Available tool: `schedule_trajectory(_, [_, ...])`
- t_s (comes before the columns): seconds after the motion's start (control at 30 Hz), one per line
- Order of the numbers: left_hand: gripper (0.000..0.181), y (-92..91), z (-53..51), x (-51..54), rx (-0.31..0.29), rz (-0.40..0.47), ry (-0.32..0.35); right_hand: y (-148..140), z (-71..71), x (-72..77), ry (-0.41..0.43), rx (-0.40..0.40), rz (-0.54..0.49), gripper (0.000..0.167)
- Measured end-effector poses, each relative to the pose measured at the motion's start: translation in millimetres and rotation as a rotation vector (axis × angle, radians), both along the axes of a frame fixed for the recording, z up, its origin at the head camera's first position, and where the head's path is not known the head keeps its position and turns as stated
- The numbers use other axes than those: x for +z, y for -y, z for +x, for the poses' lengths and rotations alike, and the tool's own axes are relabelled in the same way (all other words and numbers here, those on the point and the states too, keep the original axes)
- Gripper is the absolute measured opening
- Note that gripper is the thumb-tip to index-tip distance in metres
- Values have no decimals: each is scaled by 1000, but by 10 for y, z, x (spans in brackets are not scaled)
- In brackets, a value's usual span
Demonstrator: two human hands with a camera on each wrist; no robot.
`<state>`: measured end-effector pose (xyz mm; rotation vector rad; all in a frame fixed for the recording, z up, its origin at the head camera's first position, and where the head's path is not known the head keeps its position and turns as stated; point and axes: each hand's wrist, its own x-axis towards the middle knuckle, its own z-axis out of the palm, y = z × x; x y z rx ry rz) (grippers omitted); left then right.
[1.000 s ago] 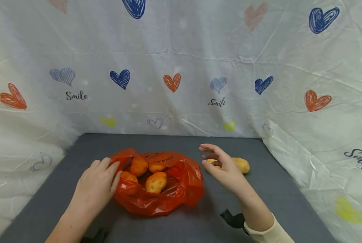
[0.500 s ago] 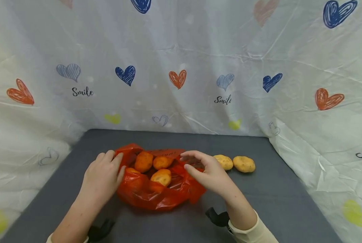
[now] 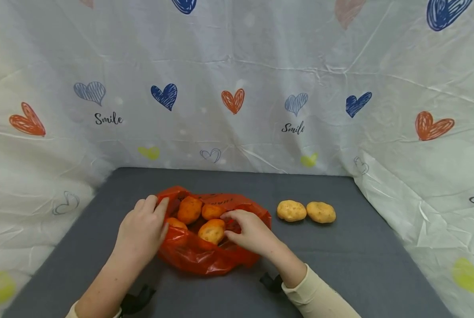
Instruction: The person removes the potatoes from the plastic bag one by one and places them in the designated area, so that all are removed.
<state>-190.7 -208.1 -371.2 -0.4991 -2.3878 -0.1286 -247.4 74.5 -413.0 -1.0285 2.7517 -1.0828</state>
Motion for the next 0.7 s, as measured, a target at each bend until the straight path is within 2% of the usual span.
schedule_trajectory(0.1, [59, -7, 6, -2, 12, -2, 33, 23, -48, -102, -5, -49, 41, 47])
schedule_trajectory(0.23, [60, -16, 8, -4, 16, 5, 43, 53, -92, -218, 0, -73, 74, 56])
schedule_trajectory(0.53, [60, -44, 1, -6, 16, 6, 72, 110, -104, -326, -20, -1, 149, 59])
schedule_trajectory(0.7, [60, -51, -3, -21, 9, 6, 77, 141, -109, -382, -46, -13, 165, 58])
